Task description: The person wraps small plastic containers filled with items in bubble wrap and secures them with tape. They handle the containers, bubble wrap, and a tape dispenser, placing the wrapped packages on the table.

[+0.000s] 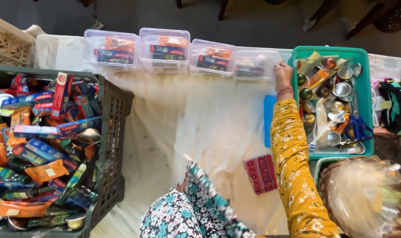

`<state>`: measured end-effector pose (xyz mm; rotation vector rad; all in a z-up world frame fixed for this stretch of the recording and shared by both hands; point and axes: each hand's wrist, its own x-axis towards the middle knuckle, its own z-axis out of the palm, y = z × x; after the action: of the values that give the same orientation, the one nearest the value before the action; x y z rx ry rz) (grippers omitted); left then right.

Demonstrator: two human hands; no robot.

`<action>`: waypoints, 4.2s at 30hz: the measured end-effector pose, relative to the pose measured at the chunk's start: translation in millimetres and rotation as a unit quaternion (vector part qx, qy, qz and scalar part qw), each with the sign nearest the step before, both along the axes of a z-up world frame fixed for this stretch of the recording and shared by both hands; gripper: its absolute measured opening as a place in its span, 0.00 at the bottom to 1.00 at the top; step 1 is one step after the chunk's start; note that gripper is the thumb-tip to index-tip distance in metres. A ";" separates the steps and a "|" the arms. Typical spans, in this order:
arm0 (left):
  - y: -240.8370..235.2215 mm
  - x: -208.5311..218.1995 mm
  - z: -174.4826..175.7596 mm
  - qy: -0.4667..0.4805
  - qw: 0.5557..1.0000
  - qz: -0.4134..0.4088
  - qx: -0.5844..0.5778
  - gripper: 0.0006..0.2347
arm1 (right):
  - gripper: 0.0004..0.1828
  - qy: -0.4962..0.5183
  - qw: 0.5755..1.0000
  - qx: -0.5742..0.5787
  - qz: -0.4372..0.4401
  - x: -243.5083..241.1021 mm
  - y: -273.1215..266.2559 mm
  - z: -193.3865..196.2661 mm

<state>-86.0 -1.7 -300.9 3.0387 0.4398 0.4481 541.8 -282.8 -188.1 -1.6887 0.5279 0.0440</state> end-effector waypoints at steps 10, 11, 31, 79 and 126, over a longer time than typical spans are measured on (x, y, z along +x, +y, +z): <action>-5.4 -8.0 46.9 0.054 0.996 -0.043 -0.058 0.29 | 0.32 -0.197 0.948 -0.247 -0.036 -5.5 5.8 -30.1; -4.9 -9.9 50.8 0.058 0.996 -0.043 -0.061 0.29 | 0.30 -0.221 0.910 -0.351 0.001 -26.0 39.7 10.4; 22.1 29.7 188.5 -0.010 0.979 -0.062 -0.193 0.33 | 0.36 -0.304 0.854 -0.346 0.241 -331.7 132.7 93.9; -52.0 -13.1 327.8 -0.132 0.834 -0.474 -0.248 0.18 | 0.26 -0.269 0.767 -0.397 0.428 -402.6 127.1 103.7; 86.0 -141.9 250.9 -0.086 0.964 0.029 -0.249 0.36 | 0.20 0.117 0.834 0.211 0.497 -602.3 255.7 91.5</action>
<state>-227.9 84.3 -49.9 2.4861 0.5373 0.5084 -60.5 -27.1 -96.6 -1.3518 -0.2373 1.0601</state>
